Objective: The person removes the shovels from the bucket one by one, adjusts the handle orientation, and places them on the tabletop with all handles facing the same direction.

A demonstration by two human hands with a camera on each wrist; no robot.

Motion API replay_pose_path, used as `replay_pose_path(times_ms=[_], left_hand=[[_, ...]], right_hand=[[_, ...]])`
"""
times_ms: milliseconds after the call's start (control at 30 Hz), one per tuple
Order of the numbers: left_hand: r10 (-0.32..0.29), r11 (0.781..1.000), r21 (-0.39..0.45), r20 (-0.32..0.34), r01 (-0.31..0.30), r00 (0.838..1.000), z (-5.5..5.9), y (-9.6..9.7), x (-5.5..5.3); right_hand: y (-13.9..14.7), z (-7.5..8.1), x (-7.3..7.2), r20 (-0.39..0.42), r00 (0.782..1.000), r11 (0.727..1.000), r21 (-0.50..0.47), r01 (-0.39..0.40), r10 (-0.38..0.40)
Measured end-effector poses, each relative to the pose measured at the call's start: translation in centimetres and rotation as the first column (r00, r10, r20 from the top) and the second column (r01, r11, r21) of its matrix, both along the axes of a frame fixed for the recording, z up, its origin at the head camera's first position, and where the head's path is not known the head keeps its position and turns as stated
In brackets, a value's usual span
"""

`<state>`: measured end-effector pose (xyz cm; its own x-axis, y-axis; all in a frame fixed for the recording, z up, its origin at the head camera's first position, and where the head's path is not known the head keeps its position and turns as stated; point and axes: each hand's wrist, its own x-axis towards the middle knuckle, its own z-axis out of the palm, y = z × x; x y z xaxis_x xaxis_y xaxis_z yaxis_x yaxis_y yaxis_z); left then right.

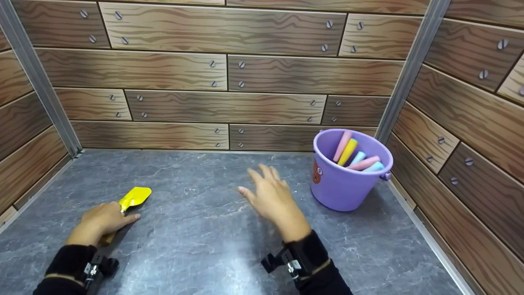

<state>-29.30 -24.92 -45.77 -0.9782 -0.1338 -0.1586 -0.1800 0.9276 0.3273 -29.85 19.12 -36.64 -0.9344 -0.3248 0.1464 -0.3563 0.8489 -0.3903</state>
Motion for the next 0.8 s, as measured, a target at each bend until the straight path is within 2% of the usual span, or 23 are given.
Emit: replay_pose_path(times_ms=[100,367,567,800], left_hand=[[-0.003,1.000,-0.003,0.007,0.003,1.000,0.1,0.1,0.1],[0.010,0.999,-0.036,0.009,-0.010,1.000,0.1,0.3,-0.6],[0.028,0.996,-0.088,0.007,-0.028,1.000,-0.6,0.2,-1.3],[0.026,0.997,-0.076,-0.014,-0.027,1.000,-0.1,0.4,-0.5]], right_hand=[[0.5,0.1,-0.3,0.002,1.000,0.999,0.030,0.026,-0.026],[1.6,0.6,-0.5,-0.005,0.999,0.999,-0.001,0.034,-0.034],[1.9,0.8,-0.6,-0.012,0.999,0.999,-0.013,0.029,-0.029],[2.1,1.1,-0.5,-0.039,0.998,0.999,-0.016,0.042,-0.043]])
